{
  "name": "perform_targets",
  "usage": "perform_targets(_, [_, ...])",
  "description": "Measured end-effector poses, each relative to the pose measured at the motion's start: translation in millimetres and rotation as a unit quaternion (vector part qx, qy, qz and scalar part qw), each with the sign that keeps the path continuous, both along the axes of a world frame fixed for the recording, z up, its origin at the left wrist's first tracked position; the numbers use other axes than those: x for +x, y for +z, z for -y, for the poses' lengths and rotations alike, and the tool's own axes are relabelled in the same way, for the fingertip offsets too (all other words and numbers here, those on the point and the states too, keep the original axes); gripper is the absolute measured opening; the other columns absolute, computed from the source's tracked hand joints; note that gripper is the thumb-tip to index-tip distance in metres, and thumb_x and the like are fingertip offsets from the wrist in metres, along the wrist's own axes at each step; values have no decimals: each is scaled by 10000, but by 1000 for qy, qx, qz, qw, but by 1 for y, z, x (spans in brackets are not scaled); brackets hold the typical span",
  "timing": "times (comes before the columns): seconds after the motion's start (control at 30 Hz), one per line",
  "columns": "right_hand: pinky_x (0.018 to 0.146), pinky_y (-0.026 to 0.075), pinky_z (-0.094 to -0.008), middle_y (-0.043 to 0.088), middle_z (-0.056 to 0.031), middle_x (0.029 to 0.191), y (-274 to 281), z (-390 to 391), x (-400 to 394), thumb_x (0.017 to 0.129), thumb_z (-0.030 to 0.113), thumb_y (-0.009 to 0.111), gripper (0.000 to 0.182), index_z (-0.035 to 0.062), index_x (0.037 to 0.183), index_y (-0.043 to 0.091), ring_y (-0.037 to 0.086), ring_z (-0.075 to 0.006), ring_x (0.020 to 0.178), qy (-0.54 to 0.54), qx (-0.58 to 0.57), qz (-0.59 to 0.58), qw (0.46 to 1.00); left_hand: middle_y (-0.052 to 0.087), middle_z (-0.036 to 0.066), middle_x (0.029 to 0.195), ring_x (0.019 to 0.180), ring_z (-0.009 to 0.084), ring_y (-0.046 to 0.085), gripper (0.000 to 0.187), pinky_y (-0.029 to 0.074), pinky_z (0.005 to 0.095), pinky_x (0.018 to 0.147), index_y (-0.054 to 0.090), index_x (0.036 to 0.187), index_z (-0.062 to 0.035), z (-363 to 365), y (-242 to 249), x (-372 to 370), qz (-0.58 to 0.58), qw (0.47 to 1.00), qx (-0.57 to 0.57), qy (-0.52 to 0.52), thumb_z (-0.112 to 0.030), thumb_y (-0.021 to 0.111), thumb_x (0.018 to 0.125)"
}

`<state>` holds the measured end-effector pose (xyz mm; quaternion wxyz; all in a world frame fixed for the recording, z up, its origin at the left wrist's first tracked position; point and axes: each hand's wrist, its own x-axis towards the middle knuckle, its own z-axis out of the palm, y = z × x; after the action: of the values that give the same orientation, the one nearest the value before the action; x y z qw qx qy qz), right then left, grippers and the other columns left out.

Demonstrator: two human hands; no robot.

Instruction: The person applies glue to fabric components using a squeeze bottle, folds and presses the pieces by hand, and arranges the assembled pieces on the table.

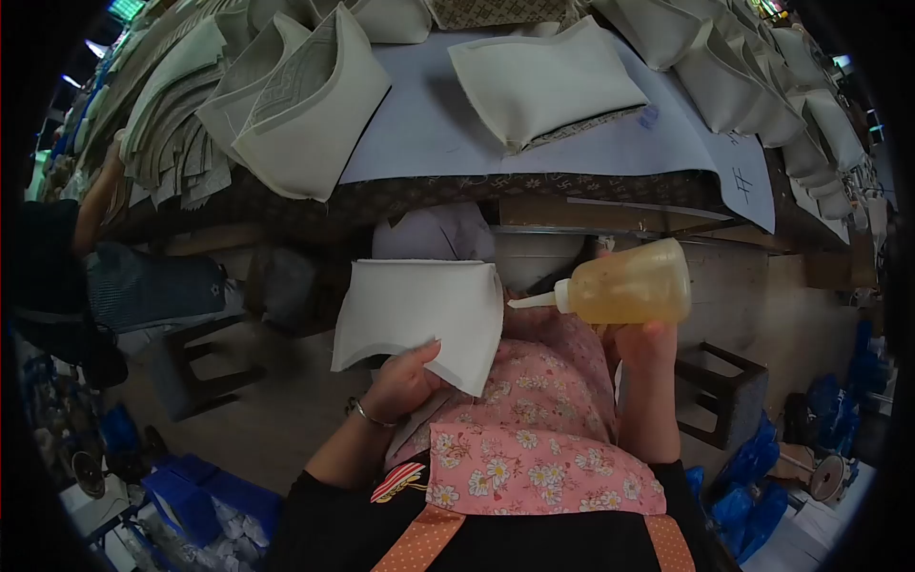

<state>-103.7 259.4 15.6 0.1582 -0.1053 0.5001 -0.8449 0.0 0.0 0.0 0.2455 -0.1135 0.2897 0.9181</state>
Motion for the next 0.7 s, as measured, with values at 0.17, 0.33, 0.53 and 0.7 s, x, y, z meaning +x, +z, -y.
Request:
perform_targets(0.17, [922,397,-357,430,-119,1235,-28,10,-15,726,310,717,764,23,1295,296,441,-232,1147,-41,6,25,999,294,179,1365,1260,292,321,491,277,418,1036,168,1348,38,11,-17,5,-8,998,62,9,-211,253,933])
perform_targets(0.33, [917,413,-428,436,-131,1236,-44,13,-24,784,299,659,676,26,1290,303,452,-284,1146,-33,72,6,997,305,169,1360,1249,286,336,479,278,419,1035,191,1341,37,13,-34,13,34,997,68,25,-191,288,931])
perform_targets(0.53, [892,426,-391,473,-102,1183,-46,21,-30,794,265,653,625,10,1268,334,493,-239,1085,-40,69,14,997,314,161,1355,1244,279,344,472,282,423,1032,199,1340,31,15,-30,14,38,995,90,35,-177,303,929])
perform_targets(0.7, [895,427,-444,454,-112,1216,-51,22,-33,801,276,642,622,20,1272,328,486,-275,1104,-42,98,13,994,310,161,1358,1248,279,339,473,285,422,1030,197,1340,31,16,-30,14,29,995,92,35,-172,308,927])
